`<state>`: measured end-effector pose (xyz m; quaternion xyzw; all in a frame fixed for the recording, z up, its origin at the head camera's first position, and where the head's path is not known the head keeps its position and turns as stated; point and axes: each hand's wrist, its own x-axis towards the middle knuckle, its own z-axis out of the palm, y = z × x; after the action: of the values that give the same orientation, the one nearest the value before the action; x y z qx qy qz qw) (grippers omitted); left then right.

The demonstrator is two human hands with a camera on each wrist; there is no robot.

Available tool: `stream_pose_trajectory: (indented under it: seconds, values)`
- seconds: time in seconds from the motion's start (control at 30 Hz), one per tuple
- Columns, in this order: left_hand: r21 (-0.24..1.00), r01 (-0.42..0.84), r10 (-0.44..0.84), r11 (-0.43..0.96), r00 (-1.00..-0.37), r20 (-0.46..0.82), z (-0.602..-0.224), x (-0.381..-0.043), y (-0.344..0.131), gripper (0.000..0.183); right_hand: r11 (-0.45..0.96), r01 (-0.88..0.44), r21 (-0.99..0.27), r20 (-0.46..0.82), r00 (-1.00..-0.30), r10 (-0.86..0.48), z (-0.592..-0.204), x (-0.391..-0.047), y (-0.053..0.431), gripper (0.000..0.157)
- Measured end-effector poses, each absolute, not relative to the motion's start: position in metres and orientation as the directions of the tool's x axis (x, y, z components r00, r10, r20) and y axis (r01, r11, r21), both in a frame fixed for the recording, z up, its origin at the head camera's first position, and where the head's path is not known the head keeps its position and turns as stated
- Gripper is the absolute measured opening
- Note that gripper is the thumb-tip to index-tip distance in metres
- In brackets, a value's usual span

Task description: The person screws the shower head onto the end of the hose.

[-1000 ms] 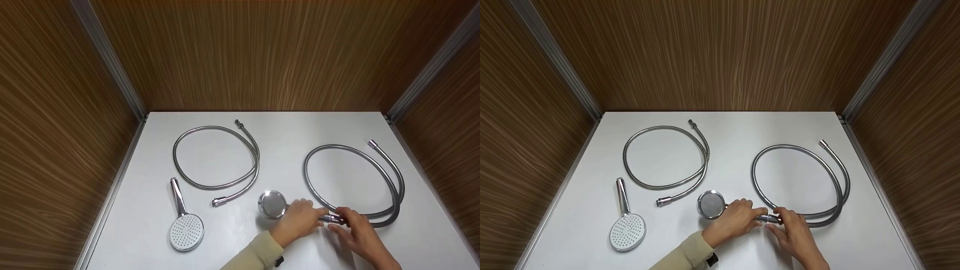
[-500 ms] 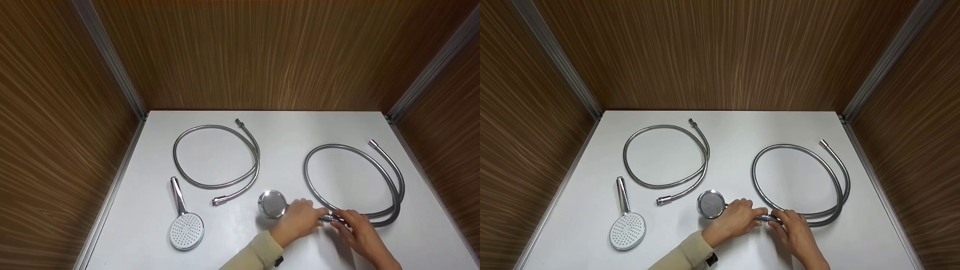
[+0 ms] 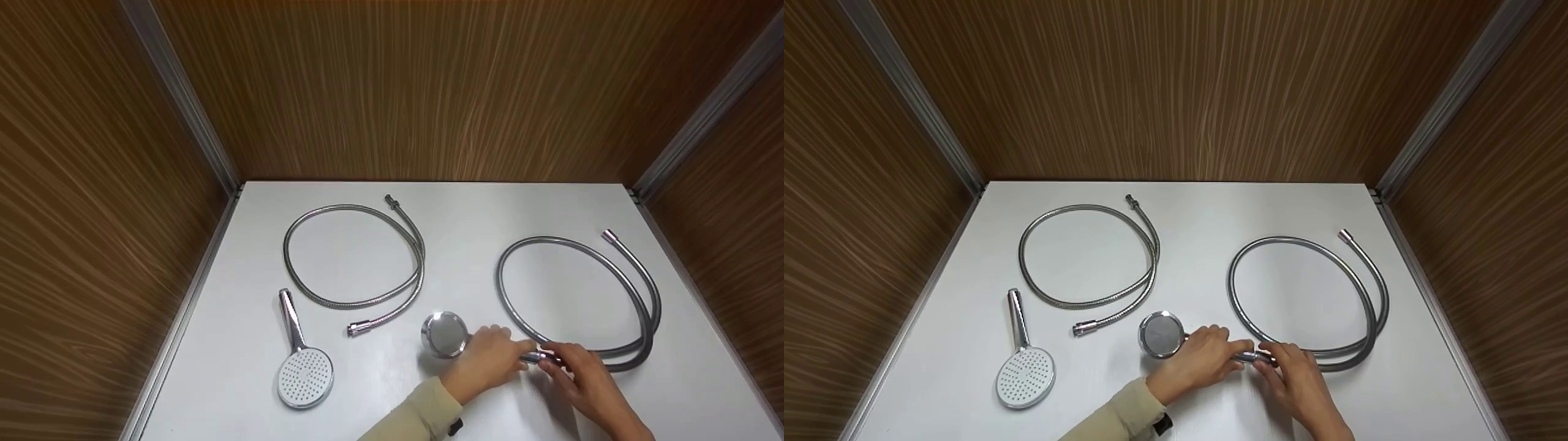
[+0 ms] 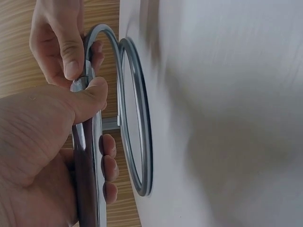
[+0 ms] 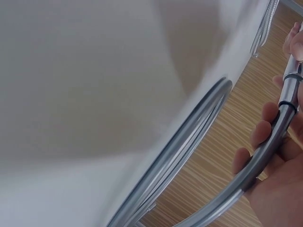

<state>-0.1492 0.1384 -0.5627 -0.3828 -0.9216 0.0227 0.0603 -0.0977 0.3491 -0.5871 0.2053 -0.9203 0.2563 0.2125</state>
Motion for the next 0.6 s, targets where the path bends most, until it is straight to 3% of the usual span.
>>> stream_pose_trajectory:
  seconds: [0.17,0.6]
  values:
    - [-0.09,0.703,0.708,0.706,-0.699,0.101,-0.5612,-0.1493,0.1388,0.026,0.786,-0.466,-0.407,0.463,-0.847,-0.262,-0.5829,-0.0987,0.3485,0.05]
    - [-0.076,0.701,0.705,0.709,-0.706,0.062,-0.5581,-0.1491,0.1397,0.032,0.798,-0.448,-0.402,0.423,-0.864,-0.272,-0.5761,-0.0957,0.3493,0.04]
